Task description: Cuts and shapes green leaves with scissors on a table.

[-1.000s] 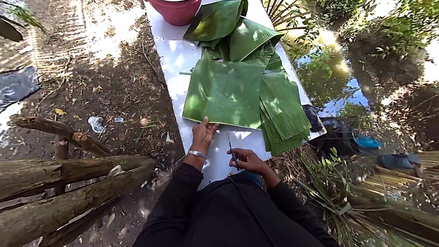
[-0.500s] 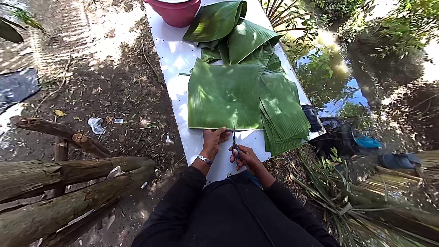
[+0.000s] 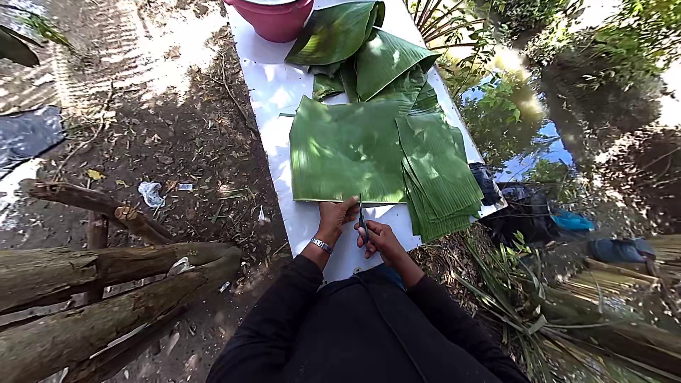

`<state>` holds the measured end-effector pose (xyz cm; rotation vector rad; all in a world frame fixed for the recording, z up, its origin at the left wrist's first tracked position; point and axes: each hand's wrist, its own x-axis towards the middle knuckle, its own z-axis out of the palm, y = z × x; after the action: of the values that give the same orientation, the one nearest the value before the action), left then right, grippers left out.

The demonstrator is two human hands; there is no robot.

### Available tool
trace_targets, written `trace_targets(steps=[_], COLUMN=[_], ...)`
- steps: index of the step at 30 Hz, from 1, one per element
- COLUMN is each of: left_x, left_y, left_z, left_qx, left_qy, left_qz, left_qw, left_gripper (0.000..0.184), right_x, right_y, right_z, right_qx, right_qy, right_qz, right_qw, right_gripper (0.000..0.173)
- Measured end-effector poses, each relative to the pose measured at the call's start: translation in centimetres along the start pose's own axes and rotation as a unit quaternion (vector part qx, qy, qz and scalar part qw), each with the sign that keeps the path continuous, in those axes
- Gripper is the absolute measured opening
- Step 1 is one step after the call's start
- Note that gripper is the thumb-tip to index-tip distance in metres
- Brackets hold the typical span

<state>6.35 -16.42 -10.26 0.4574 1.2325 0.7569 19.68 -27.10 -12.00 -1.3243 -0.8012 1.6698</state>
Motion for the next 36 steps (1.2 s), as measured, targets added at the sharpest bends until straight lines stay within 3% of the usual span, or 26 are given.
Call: trace_targets(steps=[10,17,24,36], left_x=[0.26,0.06,0.21,0.07], left_y=[0.09,-0.06,0.14,0.03], left_z=[-0.24,-0.11,-0.46,-0.18], left_qx=[0.007,-0.002,0.003,0.017], left_qy=[-0.002,-0.005,-0.027,-0.016], left_qz=[-0.022,-0.016,-0.032,-0.014], left_qw=[1.0,1.0,0.999,1.0], left_gripper=[0.035,0.037,0.026,0.03], right_x=[0.31,0.16,0.39,0.41], right_y=[-0.57,-0.61,-0.74,-0.55], right_z=[-0.95,-0.74,-0.62,-0.71], right_qx=[-0.088,-0.086,-0.08,-0.094], right_qy=[-0.007,-0.016,0.005,0.013], right_qz=[-0.001,-0.004,0.009,-0.013], right_qw=[0.996,0.996,0.997,0.995], right_gripper=[0.027,0.031,0.031,0.028])
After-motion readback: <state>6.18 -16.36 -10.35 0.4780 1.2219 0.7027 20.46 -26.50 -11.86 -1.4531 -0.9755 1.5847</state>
